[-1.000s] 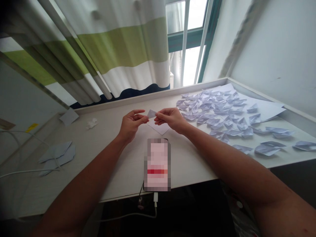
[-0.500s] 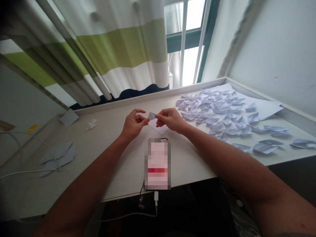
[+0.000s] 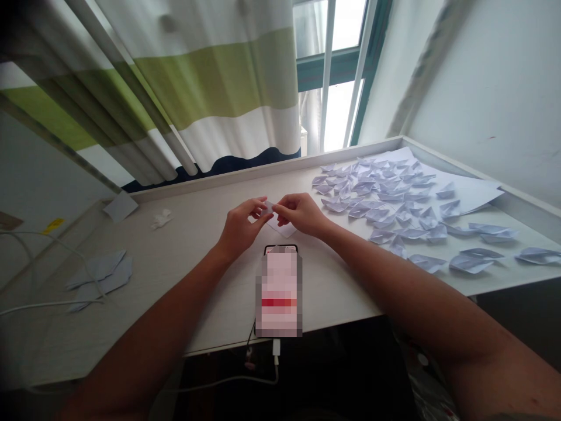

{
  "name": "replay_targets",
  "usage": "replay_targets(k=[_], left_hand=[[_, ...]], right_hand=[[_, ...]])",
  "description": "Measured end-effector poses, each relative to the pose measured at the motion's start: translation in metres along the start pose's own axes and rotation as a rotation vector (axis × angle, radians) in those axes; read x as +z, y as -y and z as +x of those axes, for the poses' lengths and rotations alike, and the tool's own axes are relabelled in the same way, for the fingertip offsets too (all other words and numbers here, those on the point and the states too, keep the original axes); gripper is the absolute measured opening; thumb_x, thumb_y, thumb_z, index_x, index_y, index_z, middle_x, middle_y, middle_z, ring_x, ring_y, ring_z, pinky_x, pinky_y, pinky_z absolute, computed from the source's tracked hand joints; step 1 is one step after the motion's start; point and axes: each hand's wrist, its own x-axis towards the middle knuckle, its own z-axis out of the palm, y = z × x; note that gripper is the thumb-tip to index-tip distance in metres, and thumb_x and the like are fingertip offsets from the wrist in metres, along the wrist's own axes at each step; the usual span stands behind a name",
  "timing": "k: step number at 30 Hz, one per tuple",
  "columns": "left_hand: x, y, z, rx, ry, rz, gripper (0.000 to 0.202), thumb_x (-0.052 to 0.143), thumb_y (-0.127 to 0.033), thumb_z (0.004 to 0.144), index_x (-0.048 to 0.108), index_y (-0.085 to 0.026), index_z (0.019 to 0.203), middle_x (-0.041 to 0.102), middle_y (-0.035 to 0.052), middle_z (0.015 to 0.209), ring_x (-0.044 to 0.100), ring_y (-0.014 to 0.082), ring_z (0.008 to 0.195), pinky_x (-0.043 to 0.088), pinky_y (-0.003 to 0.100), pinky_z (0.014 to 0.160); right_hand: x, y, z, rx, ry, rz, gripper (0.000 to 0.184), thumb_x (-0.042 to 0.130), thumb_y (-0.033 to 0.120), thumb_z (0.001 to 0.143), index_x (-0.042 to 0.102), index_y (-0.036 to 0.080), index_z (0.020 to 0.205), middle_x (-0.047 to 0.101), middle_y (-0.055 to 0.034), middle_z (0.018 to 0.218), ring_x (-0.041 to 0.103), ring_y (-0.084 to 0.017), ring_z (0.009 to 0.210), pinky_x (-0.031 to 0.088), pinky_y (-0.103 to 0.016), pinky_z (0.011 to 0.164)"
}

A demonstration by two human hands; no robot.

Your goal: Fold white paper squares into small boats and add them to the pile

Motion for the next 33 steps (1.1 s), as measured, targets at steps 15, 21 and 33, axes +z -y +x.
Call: replay_targets(k=[15,21,33], left_hand=[[0.0011,-0.0028,-0.0007,-0.249,0.009,-0.439,0.036,0.092,-0.035,0.085,0.076,-0.019,0.113,0.082,0.0099,0.115,0.082,0.0215,0.085,0.068,0.034,0.077],[0.0056,-0.007,0.0004,-0.345,-0.075,-0.546,0.03,0.087,-0.023,0.083,0.074,-0.019,0.11,0.081,0.009,0.114,0.08,0.0213,0.09,0.07,0.038,0.081],[0.0073,-0.008,-0.0015,-0.286,-0.049,-0.556,0.045,0.089,-0.022,0.079,0.07,-0.022,0.121,0.082,0.0076,0.109,0.08,0.0203,0.088,0.066,0.036,0.084]], right_hand=[[-0.001,-0.0047,0.0004,-0.13,0.024,-0.054,0.044,0.087,0.061,0.087,0.081,0.019,0.099,0.083,-0.0076,0.091,0.082,-0.022,0.078,0.07,-0.038,0.074],[0.004,-0.0016,-0.0027,-0.197,-0.019,-0.222,0.03,0.077,0.052,0.098,0.084,0.024,0.107,0.082,-0.0075,0.095,0.079,-0.022,0.079,0.068,-0.04,0.076],[0.0049,-0.0016,0.0002,0.036,0.033,0.168,0.043,0.095,0.058,0.08,0.075,0.021,0.09,0.078,-0.0052,0.09,0.077,-0.021,0.087,0.069,-0.04,0.082]])
